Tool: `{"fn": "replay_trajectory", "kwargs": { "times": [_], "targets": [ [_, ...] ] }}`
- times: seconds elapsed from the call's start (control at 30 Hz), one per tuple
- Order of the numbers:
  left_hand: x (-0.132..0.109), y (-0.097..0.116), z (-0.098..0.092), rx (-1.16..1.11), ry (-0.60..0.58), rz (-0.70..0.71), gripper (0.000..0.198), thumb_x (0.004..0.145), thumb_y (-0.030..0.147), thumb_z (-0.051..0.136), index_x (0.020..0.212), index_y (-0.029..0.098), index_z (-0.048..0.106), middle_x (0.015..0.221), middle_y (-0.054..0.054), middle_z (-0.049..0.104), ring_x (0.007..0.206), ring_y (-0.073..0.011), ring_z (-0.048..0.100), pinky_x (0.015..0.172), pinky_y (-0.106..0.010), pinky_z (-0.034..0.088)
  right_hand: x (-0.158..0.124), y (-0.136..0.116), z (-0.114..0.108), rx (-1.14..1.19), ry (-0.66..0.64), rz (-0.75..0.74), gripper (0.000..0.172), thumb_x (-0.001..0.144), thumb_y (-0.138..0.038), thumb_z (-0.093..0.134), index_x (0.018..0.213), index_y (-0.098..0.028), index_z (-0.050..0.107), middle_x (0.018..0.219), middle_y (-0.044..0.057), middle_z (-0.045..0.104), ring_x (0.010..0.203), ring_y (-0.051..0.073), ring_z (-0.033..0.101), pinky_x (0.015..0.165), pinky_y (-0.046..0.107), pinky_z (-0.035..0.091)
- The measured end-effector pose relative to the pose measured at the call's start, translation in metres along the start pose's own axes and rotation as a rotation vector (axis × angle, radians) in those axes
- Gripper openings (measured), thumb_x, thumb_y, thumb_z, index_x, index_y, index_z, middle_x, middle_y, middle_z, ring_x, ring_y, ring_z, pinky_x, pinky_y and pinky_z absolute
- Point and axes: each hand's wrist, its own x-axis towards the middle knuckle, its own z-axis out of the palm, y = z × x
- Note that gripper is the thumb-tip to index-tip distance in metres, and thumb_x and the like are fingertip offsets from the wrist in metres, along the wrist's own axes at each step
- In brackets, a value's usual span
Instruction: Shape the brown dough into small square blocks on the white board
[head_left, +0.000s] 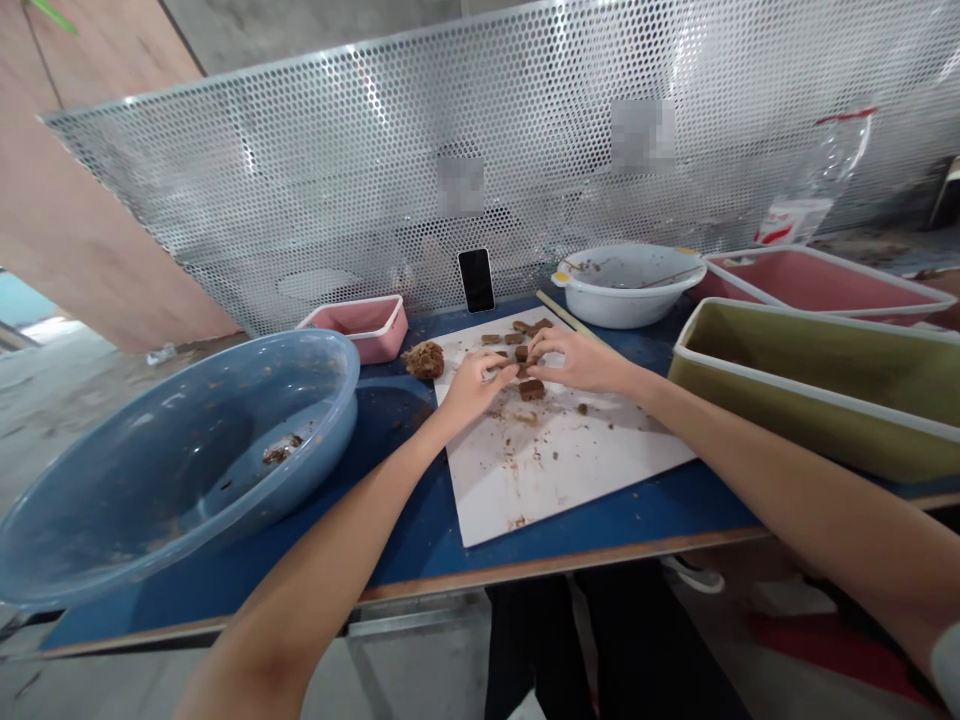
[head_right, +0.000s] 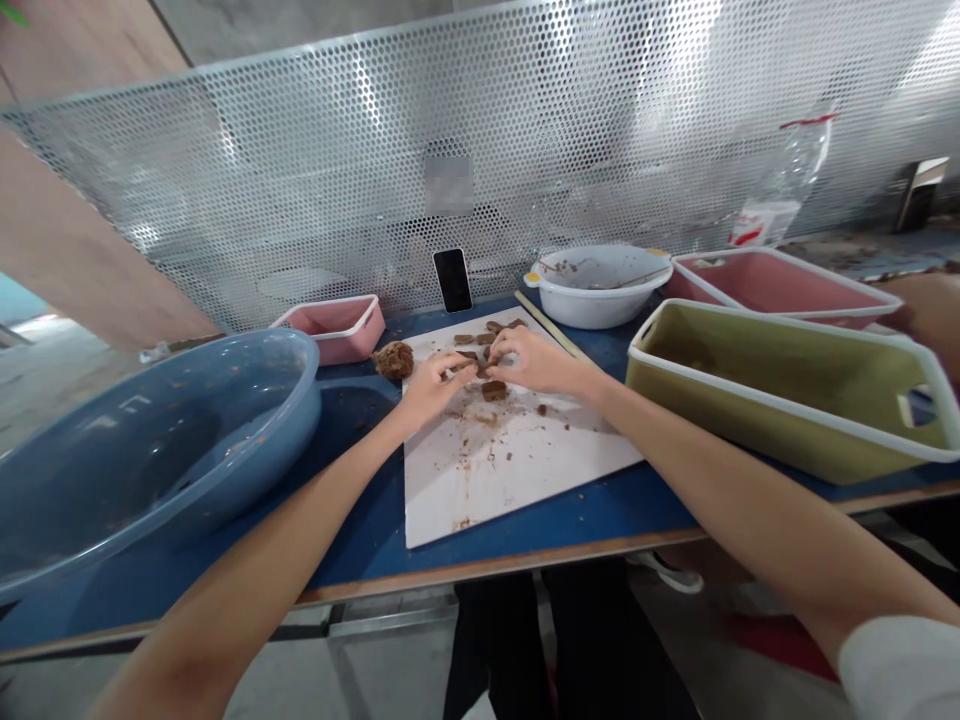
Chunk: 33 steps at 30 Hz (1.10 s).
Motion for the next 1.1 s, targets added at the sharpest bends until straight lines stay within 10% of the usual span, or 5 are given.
{"fn": "replay_trajectory", "kwargs": {
  "times": [1.1],
  "targets": [
    [0.0, -0.01, 0.015, 0.198, -0.036, 0.046, 0.016, 0.102, 0.036, 0.081, 0.093, 0.023, 0.082, 0.107, -0.009, 0.078, 0.107, -0.0312, 0.068, 0.108, -0.05, 0.051, 0.0, 0.011, 0.001, -0.183, -0.064, 0.025, 0.02, 0.097, -0.05, 0.083, 0.096, -0.032, 0.09, 0.123, 0.01, 0.081, 0.124, 0.04, 0.069, 0.113, 0.061, 0.044]
  ]
}}
